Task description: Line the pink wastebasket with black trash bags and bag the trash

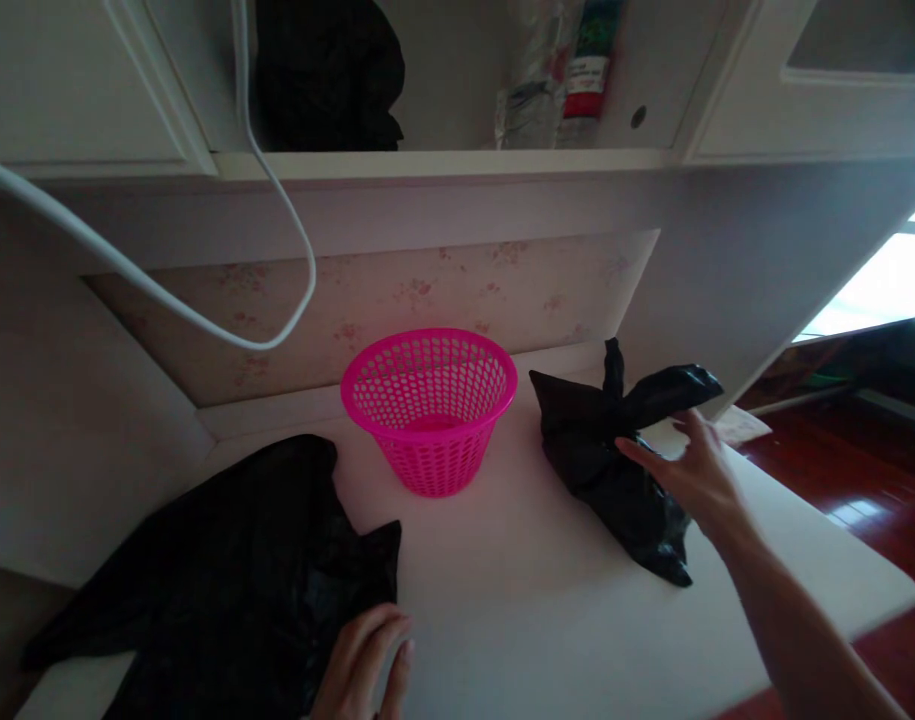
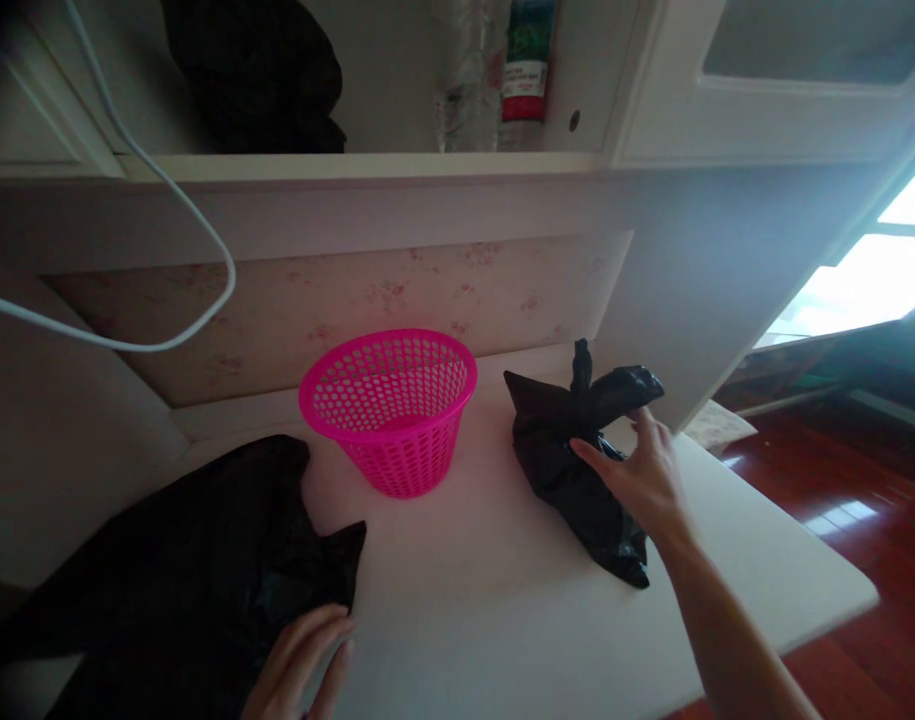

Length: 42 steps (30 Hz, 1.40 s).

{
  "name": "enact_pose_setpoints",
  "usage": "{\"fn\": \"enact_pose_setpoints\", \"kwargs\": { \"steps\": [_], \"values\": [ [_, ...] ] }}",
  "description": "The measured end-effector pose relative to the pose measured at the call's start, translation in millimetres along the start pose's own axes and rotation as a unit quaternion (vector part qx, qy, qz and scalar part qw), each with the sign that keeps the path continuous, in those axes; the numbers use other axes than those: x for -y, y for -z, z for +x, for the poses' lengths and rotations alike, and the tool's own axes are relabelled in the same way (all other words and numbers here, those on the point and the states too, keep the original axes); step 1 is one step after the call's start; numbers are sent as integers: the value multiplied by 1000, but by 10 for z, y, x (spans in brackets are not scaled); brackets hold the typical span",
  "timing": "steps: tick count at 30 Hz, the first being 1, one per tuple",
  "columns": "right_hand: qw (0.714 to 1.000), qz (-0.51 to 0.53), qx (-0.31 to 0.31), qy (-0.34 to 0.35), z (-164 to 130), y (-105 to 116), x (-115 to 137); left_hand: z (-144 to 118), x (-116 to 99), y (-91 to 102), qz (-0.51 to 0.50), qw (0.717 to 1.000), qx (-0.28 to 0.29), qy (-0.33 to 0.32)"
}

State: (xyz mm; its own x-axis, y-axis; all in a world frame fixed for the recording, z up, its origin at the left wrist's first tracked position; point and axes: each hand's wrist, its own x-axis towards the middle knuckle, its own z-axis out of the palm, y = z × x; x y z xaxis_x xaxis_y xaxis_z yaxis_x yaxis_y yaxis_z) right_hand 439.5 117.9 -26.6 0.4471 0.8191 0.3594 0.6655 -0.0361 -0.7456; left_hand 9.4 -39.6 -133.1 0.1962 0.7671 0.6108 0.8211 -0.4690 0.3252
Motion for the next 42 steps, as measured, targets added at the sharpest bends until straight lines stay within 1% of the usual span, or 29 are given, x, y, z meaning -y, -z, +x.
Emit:
{"fn": "enact_pose_setpoints", "kwargs": {
  "steps": [2,3,4,5,6,8,9,11,14,17,19,21,24,26,30,33,34,36,38,39,40,41,42],
  "values": [
    [991,-11,-104,80,-364,31,122,51,25,67,32,999,-14,8],
    [985,0,-127,115,-555,7,196,70,38,78,52,998,-20,10],
    [984,17,-100,143,-735,-42,280,79,55,72,75,997,-25,11],
    [982,47,-38,181,-892,-112,373,76,78,49,103,994,-23,13],
    [976,78,37,200,-1018,-196,477,59,106,13,136,990,-17,19],
    [956,120,160,212,-1158,-379,711,-17,173,-81,207,978,9,40],
    [946,131,203,217,-1173,-465,834,-74,207,-130,239,969,28,50],
    [932,139,243,232,-1118,-610,1069,-210,262,-215,288,954,64,59],
    [930,100,234,264,-917,-785,1334,-425,305,-303,324,940,90,60],
    [930,33,216,296,-714,-942,1450,-595,345,-346,333,937,91,59],
    [932,18,199,301,-630,-1008,1455,-666,387,-353,325,941,91,42],
    [937,27,176,300,-608,-1013,1421,-701,427,-349,312,946,87,31],
    [940,46,154,302,-696,-890,1333,-703,450,-338,291,953,74,50],
    [939,67,143,305,-810,-746,1271,-685,451,-330,276,957,66,66],
    [934,112,120,318,-1051,-417,1173,-634,485,-309,237,967,55,73],
    [935,122,117,312,-1229,-215,1066,-577,518,-292,206,974,28,93],
    [937,119,107,310,-1304,-169,1010,-554,518,-283,195,976,17,100],
    [938,104,59,324,-1496,-126,869,-501,488,-243,174,978,-2,112],
    [924,93,15,371,-1728,-165,724,-443,410,-159,167,978,-12,124],
    [912,97,30,398,-1843,-217,668,-411,357,-94,162,978,-10,128],
    [898,116,73,419,-1949,-289,630,-378,298,-14,145,981,3,129],
    [887,131,143,420,-2040,-375,613,-345,242,81,111,986,24,126],
    [878,149,190,413,-2111,-470,620,-310,196,190,62,989,51,124]
  ]
}}
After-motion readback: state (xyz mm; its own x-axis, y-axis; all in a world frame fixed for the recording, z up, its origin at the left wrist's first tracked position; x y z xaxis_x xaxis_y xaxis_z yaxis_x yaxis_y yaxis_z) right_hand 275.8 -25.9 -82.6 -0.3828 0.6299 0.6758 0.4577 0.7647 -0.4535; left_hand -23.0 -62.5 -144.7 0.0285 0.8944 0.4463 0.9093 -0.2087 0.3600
